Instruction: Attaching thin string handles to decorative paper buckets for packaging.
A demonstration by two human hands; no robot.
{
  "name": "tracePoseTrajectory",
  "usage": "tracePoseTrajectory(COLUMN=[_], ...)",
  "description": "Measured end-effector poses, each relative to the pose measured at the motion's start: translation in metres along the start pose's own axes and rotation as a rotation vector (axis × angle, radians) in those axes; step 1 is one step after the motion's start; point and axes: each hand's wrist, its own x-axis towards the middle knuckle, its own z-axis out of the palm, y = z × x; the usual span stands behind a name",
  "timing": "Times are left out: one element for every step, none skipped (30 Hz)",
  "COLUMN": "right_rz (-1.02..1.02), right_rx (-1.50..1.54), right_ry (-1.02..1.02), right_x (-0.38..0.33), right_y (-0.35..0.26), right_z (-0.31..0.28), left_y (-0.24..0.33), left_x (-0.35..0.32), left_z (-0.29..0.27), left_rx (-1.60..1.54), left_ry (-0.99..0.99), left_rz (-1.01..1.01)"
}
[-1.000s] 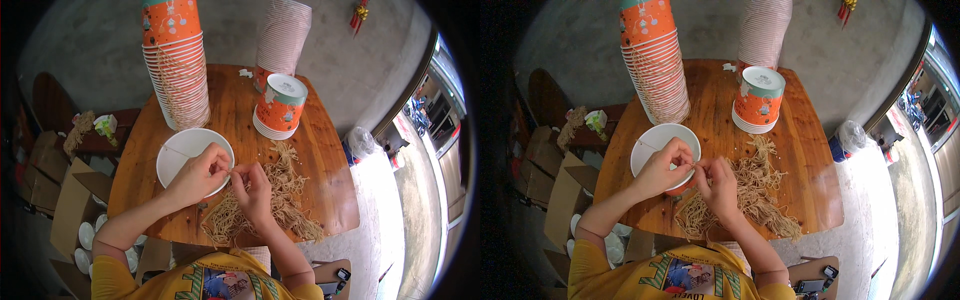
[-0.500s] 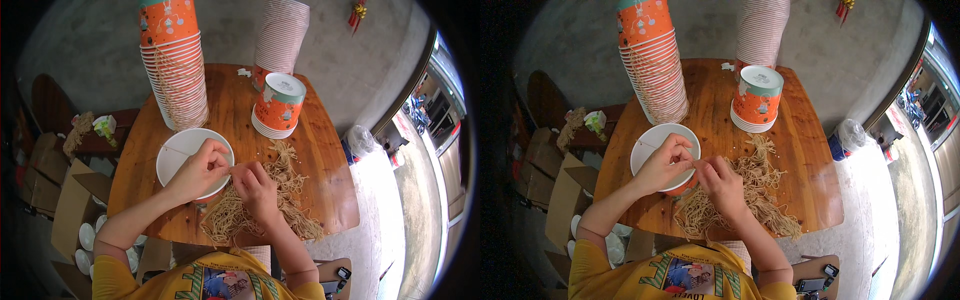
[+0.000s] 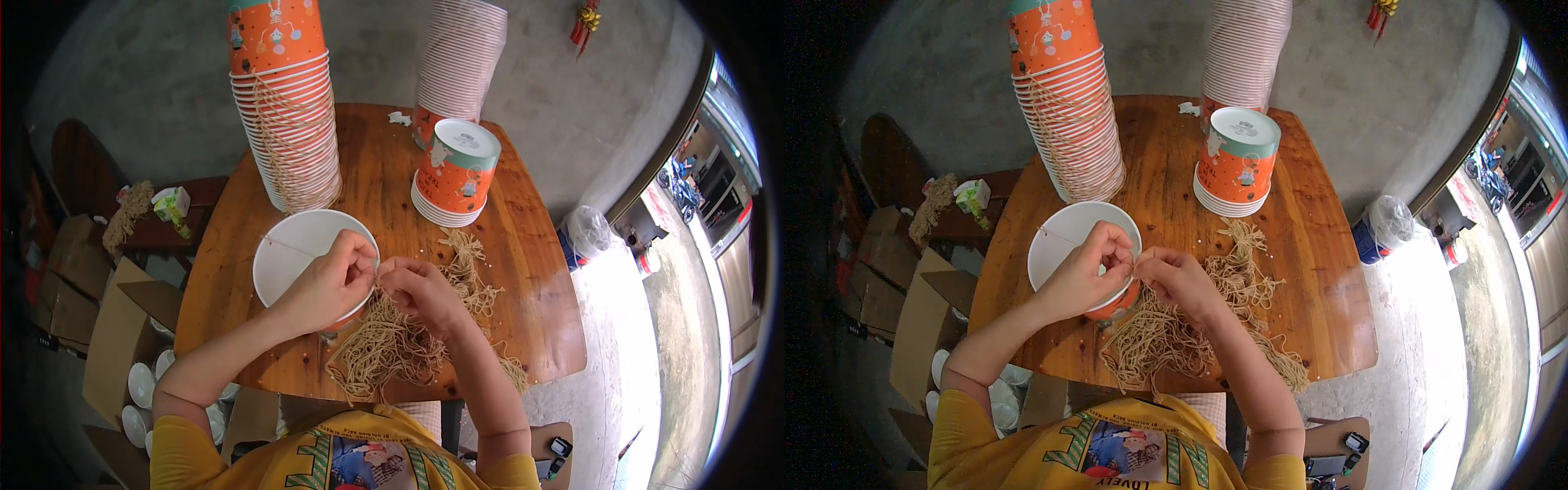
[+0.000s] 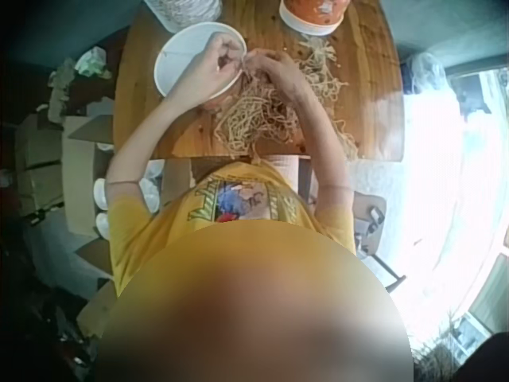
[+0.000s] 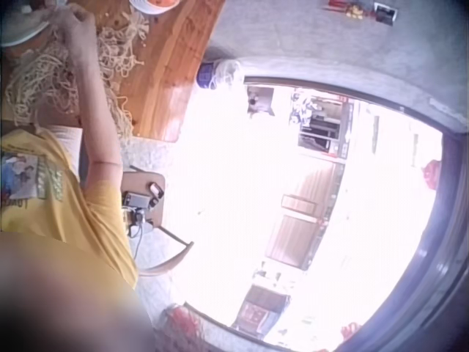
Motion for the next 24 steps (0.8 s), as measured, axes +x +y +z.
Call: tracePoseTrajectory(right_rz=[0.001, -0.042, -0.084, -0.083, -0.161, -0.239, -0.237, -0.356, -0.475, -0.474, -0.464, -0.453, -0.453, -0.451, -0.448, -0.448, -0.452, -0.455, -0.454, -0.455, -0.456, -0.455, -0.445, -0.436], right_rx=[0.0, -0.046, -0.092, -0.093, -0.11, -0.128, -0.128, -0.256, -0.385, -0.385, -0.448, -0.51, -0.511, -0.446, -0.382, -0.381, -0.357, -0.333, -0.332, -0.322, -0.313, -0.312, -0.3, -0.289], right_ry=[-0.002, 0.05, 0.102, 0.099, 0.138, 0.176, 0.177, 0.208, 0.237, 0.238, 0.261, 0.283, 0.285, 0.279, 0.272, 0.271, 0.267, 0.263, 0.264, 0.26, 0.256, 0.254, 0.249, 0.245], right_x=[-0.001, -0.004, -0.007, -0.01, -0.012, -0.013, -0.014, -0.013, -0.013, -0.012, -0.012, -0.012, -0.011, -0.009, -0.007, -0.007, -0.006, -0.006, -0.006, -0.005, -0.005, -0.005, -0.005, -0.006], right_y=[0.0, 0.001, 0.002, 0.004, 0.006, 0.009, 0.013, 0.018, 0.021, 0.022, 0.023, 0.023, 0.026, 0.029, 0.031, 0.031, 0.032, 0.032, 0.034, 0.036, 0.037, 0.038, 0.038, 0.037], right_z=[0.002, 0.005, 0.008, 0.011, 0.015, 0.017, 0.018, 0.018, 0.017, 0.018, 0.018, 0.019, 0.018, 0.016, 0.015, 0.016, 0.016, 0.016, 0.016, 0.015, 0.015, 0.015, 0.016, 0.017], left_y=[-0.001, -0.003, -0.004, -0.004, -0.004, -0.004, -0.005, -0.005, -0.005, -0.006, -0.006, -0.006, -0.007, -0.008, -0.009, -0.008, -0.006, -0.004, -0.003, -0.002, -0.001, 0.0, 0.0, 0.002], left_x=[0.0, 0.0, 0.001, 0.0, 0.0, 0.0, 0.0, 0.001, 0.001, 0.001, 0.001, 0.0, 0.001, 0.001, 0.001, 0.001, 0.0, -0.001, -0.002, -0.003, -0.004, -0.005, -0.005, -0.006], left_z=[0.0, 0.0, 0.0, 0.0, -0.001, -0.001, -0.001, -0.002, -0.002, -0.002, -0.002, -0.002, -0.002, -0.001, 0.0, -0.001, -0.002, -0.003, -0.003, -0.002, -0.002, -0.003, -0.004, -0.004], left_rx=[0.0, -0.018, -0.037, -0.037, -0.052, -0.066, -0.068, -0.069, -0.07, -0.071, -0.074, -0.077, -0.078, -0.089, -0.099, -0.099, -0.081, -0.063, -0.064, -0.055, -0.046, -0.046, -0.028, -0.009], left_ry=[0.002, 0.007, 0.011, 0.014, 0.01, 0.005, 0.005, -0.005, -0.016, -0.016, -0.016, -0.015, -0.016, -0.02, -0.023, -0.022, -0.043, -0.065, -0.066, -0.068, -0.07, -0.069, -0.071, -0.074], left_rz=[-0.001, -0.003, -0.004, -0.006, -0.005, -0.003, -0.005, -0.005, -0.005, -0.006, -0.013, -0.02, -0.019, -0.022, -0.025, -0.026, -0.004, 0.018, 0.017, 0.028, 0.04, 0.038, 0.032, 0.027])
